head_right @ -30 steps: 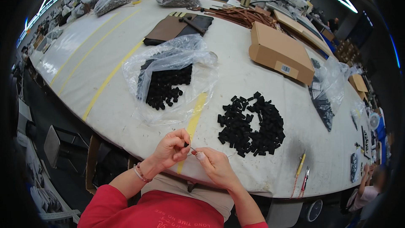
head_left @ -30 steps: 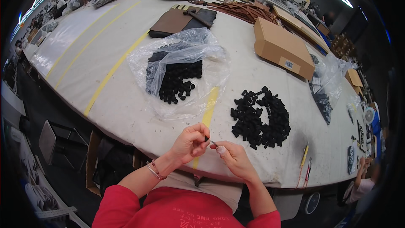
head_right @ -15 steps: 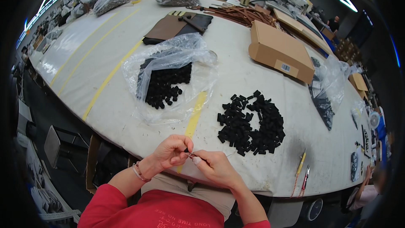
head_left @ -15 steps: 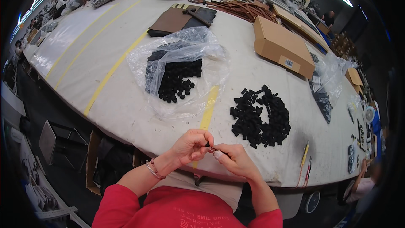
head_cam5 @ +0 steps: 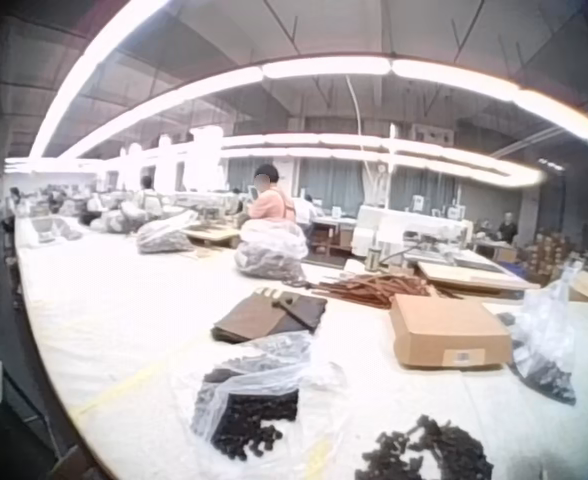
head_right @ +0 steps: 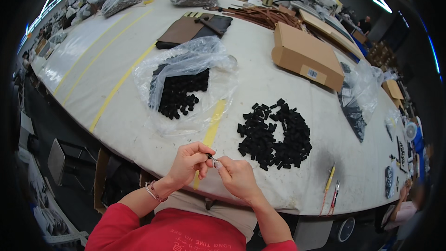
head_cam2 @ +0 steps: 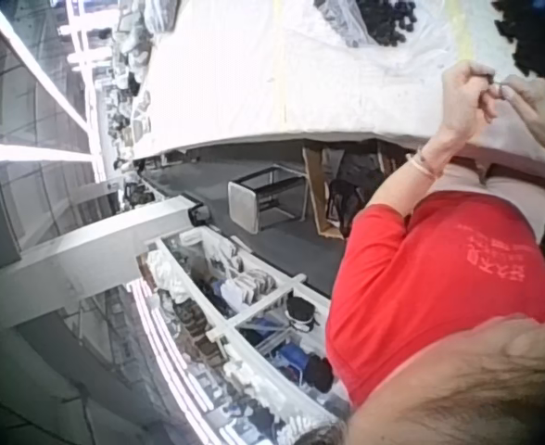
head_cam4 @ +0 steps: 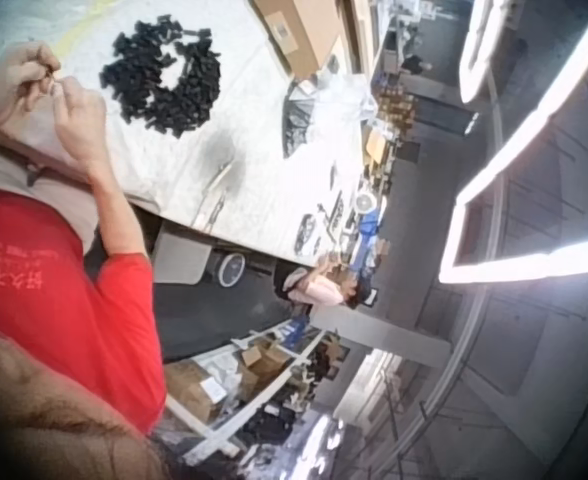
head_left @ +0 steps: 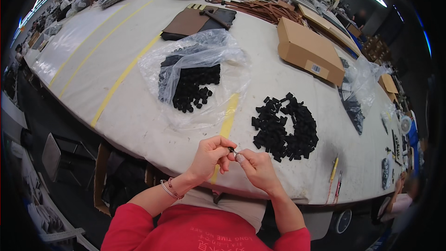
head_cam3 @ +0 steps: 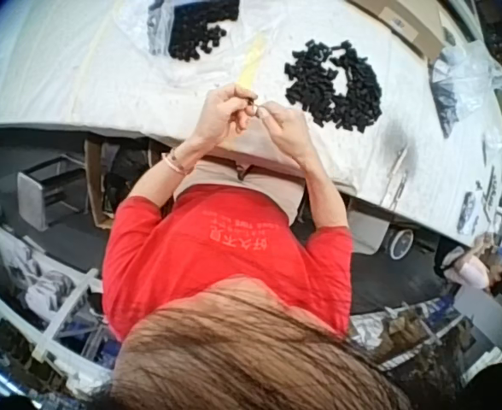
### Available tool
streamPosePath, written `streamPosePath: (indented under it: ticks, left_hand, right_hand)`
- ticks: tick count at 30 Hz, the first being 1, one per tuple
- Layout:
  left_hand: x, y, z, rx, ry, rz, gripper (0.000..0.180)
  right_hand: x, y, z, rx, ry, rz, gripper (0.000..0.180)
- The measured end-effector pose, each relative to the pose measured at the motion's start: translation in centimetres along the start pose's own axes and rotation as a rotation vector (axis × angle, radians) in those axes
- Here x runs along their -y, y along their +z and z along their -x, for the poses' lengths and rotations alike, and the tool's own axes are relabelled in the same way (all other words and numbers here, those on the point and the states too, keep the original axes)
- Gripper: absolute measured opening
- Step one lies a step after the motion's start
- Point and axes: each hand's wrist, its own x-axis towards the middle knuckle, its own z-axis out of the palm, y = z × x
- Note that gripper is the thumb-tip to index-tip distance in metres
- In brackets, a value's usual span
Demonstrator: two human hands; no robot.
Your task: The person assembles small black plastic buckles by hand.
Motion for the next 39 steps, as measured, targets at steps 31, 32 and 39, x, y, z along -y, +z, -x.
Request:
streamPosePath:
  ticks: [31,32,39]
  left_hand:
    - [2.5,0.4,-0.1,-0.022,1.405,-0.971,0.016]
    - [2.3,0.5,0.5,-0.087,0.935,-0.54,0.008]
    - [0.5,-0.5,0.8,0.24,-0.331,0.523,0.025]
  right_hand:
    - [1.3,1.9,-1.5,-0.357,0.044,-0.088,0.011]
    - [1.0,2.3,-1.4,-0.419,-0.057,-0.112,0.012]
    - [-0.2,2.7,0.2,-0.435,-0.232,0.211,0.017]
